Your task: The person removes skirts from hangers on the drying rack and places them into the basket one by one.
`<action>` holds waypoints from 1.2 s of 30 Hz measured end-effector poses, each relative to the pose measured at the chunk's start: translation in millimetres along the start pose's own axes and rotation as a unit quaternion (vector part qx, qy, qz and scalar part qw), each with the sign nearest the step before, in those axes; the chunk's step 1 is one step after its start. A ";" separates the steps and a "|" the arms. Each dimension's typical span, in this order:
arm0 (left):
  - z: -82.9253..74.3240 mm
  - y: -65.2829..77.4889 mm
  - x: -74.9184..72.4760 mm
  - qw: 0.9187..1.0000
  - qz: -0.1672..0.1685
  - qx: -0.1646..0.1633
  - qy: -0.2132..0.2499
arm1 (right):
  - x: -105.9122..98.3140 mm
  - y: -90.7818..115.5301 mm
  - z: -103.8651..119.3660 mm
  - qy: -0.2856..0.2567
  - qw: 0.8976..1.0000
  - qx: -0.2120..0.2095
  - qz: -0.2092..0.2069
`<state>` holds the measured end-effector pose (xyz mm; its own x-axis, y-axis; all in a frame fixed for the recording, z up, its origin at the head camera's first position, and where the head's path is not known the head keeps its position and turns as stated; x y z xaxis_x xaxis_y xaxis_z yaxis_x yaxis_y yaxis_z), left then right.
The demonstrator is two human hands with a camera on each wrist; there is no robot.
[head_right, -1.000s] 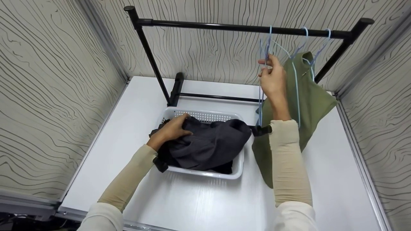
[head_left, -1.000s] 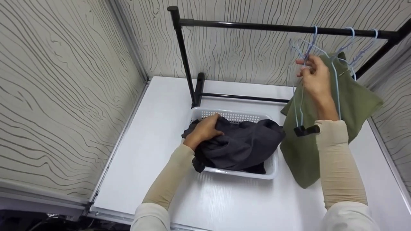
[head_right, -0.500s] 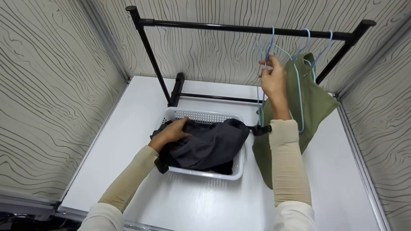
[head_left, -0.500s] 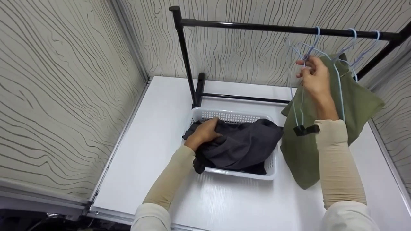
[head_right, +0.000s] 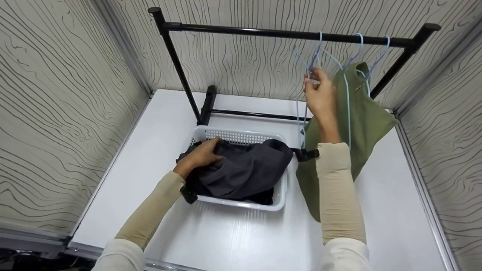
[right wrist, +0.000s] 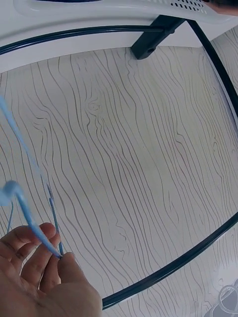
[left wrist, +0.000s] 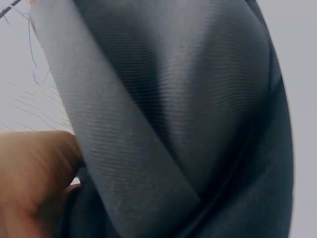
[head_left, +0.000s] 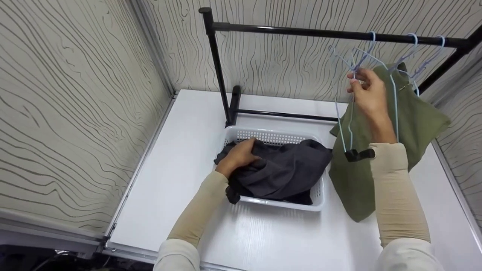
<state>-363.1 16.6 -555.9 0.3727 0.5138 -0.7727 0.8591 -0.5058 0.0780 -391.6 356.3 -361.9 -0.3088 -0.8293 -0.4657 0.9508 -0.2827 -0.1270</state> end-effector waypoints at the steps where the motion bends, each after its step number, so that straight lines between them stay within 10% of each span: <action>1: 0.0 -0.3 -0.2 1.000 0.000 0.000 0.002 | -0.4 0.6 -0.5 0.002 1.000 0.002 0.000; 26: -12.7 2.9 -24.4 0.996 -0.065 0.039 -0.037 | -15.3 26.7 18.1 0.087 0.995 -0.047 -0.031; 36: -20.4 7.5 -70.1 0.986 -0.150 0.067 0.022 | -34.8 41.3 27.0 0.104 0.991 -0.068 -0.047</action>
Point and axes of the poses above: each hand's wrist, its own y-axis away from the middle knuckle, its own x-axis out of the palm, z = x × y, the point moved 10 cm from there along -y, towards the middle knuckle, and after that the axes turned 5 degrees about x, right-handed, at the moved point
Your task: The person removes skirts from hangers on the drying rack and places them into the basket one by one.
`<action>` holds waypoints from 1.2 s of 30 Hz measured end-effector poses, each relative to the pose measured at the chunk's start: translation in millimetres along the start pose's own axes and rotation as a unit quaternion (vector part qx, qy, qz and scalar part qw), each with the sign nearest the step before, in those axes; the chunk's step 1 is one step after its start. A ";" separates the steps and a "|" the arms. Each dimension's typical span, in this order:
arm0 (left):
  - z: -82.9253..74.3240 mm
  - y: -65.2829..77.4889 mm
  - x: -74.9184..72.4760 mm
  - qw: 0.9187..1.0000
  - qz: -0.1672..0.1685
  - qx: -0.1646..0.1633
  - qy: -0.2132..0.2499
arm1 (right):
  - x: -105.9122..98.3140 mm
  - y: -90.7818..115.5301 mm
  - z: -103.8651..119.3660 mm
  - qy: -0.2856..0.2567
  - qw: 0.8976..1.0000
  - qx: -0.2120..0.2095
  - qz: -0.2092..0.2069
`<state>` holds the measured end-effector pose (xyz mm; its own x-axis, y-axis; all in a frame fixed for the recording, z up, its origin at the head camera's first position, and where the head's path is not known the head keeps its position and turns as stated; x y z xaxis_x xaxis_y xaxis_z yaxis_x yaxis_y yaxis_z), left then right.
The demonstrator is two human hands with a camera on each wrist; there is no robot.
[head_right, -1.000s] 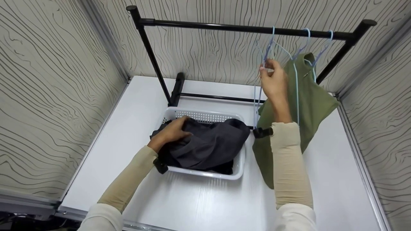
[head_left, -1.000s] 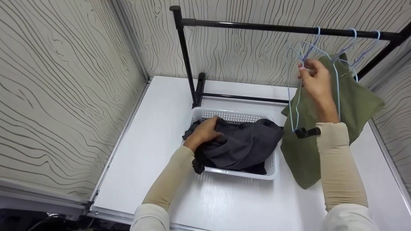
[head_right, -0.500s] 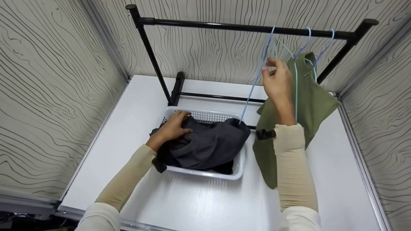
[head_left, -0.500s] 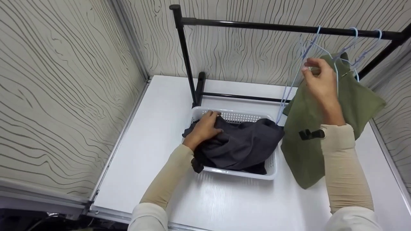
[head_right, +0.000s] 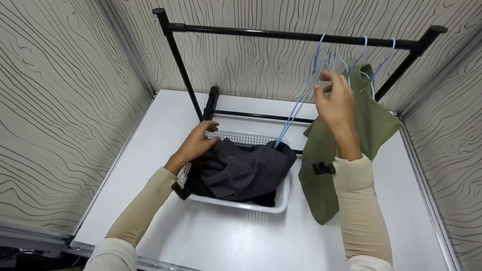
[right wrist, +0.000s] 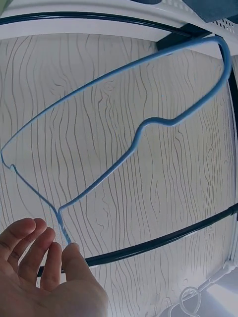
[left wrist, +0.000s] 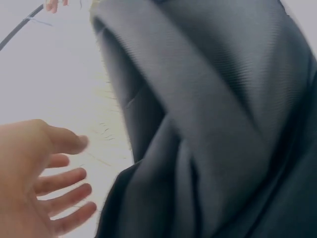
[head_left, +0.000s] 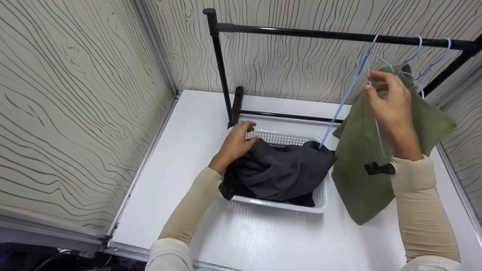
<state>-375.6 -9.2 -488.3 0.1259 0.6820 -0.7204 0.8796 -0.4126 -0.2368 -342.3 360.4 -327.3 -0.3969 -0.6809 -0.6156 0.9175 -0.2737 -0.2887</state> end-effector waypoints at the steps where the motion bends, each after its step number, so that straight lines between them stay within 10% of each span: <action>1: 0.2 -1.3 -6.0 1.000 -0.013 -0.001 0.005 | -4.1 1.5 0.9 0.000 1.000 -0.007 -0.007; 15: -0.5 -7.5 -84.3 0.984 -0.173 0.032 0.015 | -44.0 13.2 -12.0 0.009 0.998 -0.028 -0.060; 36: 8.8 -32.4 -143.3 0.972 -0.231 0.009 0.038 | -80.3 16.6 -42.4 0.034 0.988 -0.003 -0.150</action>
Point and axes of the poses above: each hand's wrist, its own y-axis away from the middle knuckle, its own x-axis out of the palm, z = x × y, the point moved 10 cm from there along -y, towards the middle knuckle, and after that the axes turned 5 degrees about x, right-handed, at the moved point
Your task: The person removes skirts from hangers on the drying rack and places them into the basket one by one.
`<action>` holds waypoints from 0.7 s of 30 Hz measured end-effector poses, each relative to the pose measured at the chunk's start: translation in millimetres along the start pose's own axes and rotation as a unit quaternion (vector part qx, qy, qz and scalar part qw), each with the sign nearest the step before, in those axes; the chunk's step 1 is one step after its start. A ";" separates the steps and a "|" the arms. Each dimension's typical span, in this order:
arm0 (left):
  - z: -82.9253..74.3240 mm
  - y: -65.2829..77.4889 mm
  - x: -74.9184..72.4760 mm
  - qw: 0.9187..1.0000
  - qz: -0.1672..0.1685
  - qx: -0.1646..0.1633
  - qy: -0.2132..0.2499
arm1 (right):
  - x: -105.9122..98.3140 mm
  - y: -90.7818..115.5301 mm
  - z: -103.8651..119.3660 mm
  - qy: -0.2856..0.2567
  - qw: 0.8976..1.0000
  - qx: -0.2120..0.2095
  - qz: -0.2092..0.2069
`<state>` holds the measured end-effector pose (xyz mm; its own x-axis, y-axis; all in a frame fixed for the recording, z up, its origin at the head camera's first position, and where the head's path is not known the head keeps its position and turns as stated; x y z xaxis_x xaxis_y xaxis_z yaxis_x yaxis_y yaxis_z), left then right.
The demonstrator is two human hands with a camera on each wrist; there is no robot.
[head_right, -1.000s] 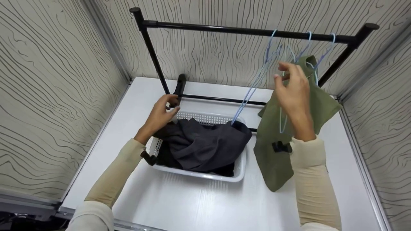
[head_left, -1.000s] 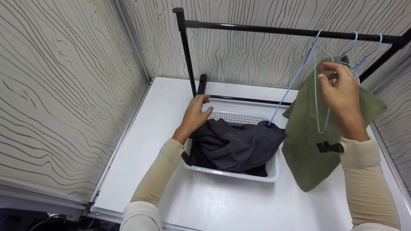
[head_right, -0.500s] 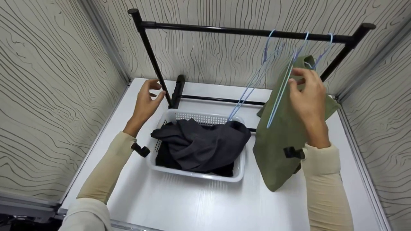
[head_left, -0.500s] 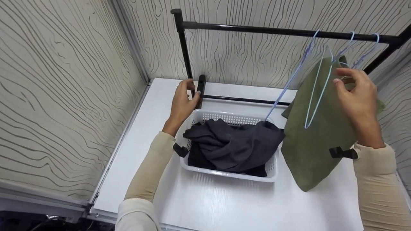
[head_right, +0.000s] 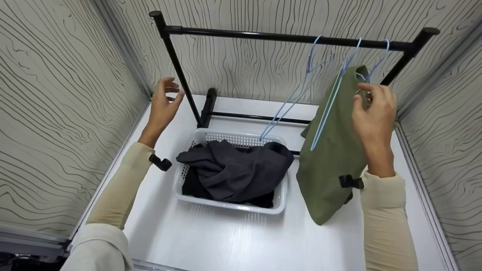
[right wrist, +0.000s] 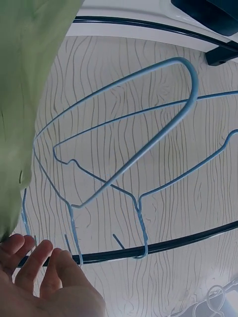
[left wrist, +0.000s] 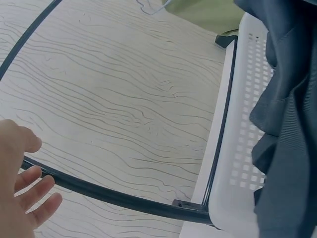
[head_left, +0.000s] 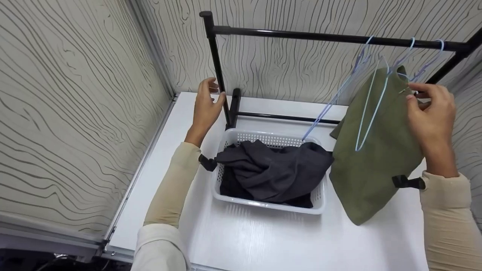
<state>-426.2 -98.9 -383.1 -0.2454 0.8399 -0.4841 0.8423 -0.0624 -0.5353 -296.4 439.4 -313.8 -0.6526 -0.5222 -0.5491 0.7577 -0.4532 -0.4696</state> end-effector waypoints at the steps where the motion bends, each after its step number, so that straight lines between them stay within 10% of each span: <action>1: 0.5 -2.1 0.0 1.000 0.000 -0.003 0.002 | -0.9 -0.1 -1.8 0.006 1.000 0.004 -0.005; 9: 8.5 -14.1 4.1 0.999 0.008 -0.030 0.015 | -7.3 -2.9 -14.8 0.039 0.998 0.041 -0.032; 21: 16.6 -26.4 13.1 0.997 0.032 -0.064 0.026 | 5.3 -7.8 -42.3 0.070 0.988 0.127 0.050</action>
Point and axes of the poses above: each hand's wrist, its own y-axis away from the middle knuckle, its own x-axis out of the palm, z = x × y, the point moved 10 cm from there along -y, towards the middle knuckle, and after that the axes turned 5 degrees about x, right-handed, at the moved point
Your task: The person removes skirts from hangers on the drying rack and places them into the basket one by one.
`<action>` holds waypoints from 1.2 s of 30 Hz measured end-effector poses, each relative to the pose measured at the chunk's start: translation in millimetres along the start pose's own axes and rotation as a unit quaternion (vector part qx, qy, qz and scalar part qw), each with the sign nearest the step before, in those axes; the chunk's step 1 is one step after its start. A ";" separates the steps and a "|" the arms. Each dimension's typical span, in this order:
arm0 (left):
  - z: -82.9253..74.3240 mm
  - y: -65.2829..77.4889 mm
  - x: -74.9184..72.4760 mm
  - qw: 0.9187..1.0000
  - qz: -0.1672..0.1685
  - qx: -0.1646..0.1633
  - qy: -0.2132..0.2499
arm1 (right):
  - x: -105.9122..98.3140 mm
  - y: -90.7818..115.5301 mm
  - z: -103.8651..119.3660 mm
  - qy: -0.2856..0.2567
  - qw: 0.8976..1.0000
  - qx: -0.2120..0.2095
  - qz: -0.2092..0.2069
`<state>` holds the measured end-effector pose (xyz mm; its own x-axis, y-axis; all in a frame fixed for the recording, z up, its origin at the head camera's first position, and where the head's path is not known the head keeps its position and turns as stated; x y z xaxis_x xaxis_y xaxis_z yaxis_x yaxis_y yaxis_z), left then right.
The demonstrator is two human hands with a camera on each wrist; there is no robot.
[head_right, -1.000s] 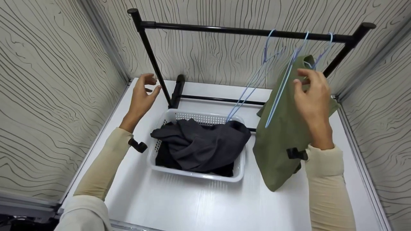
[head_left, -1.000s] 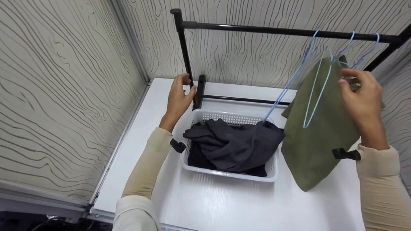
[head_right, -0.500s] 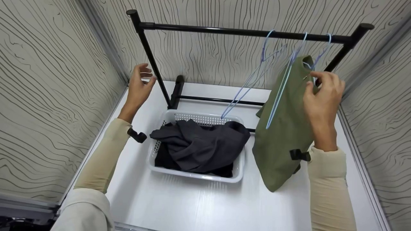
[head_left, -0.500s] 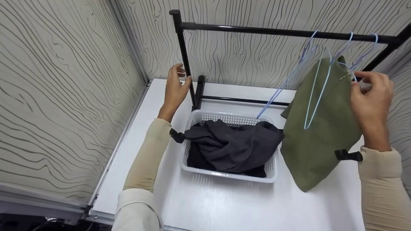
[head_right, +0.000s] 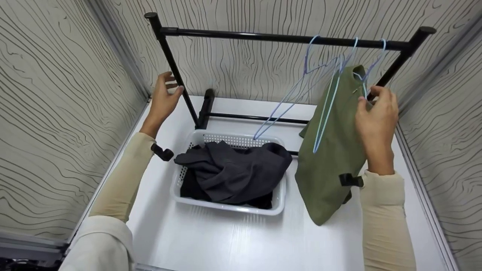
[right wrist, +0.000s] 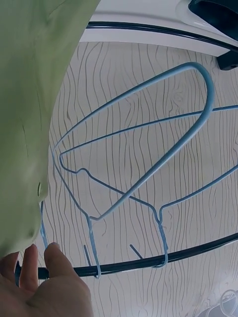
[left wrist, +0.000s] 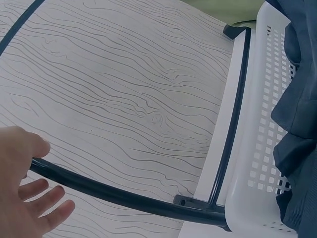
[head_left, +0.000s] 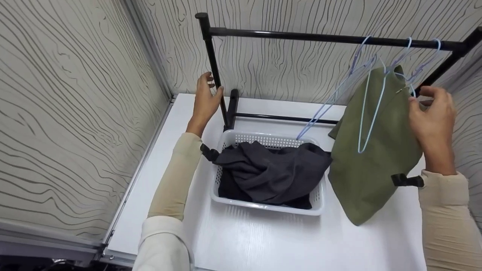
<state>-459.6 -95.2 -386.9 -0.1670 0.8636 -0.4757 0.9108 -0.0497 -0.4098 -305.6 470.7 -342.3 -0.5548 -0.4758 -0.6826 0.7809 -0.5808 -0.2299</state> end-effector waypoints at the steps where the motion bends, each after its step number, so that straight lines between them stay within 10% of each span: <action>1: 0.1 -0.7 0.4 1.000 0.001 -0.001 0.002 | 1.2 -1.2 -0.9 -0.002 1.000 0.002 0.004; 11: 0.4 -9.3 9.7 1.000 0.004 -0.002 0.025 | 16.7 -5.5 -8.5 0.007 0.996 0.006 0.086; 36: 11.1 -21.5 9.9 1.000 -0.002 -0.008 0.025 | 18.5 -21.6 -5.9 0.030 0.997 0.015 0.072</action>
<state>-485.0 -91.2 -391.4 -0.1518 0.8879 -0.4342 0.9159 -0.0388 -0.3996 -331.0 478.4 -354.1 -0.4188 -0.5150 -0.7479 0.8418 -0.5291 -0.1070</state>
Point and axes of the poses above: each hand's wrist, its own y-axis away from the middle knuckle, its own x-axis out of the palm, z = x × y, the point moved 10 cm from there along -y, towards the middle knuckle, and after that the axes turned 5 degrees about x, right-handed, at the moved point
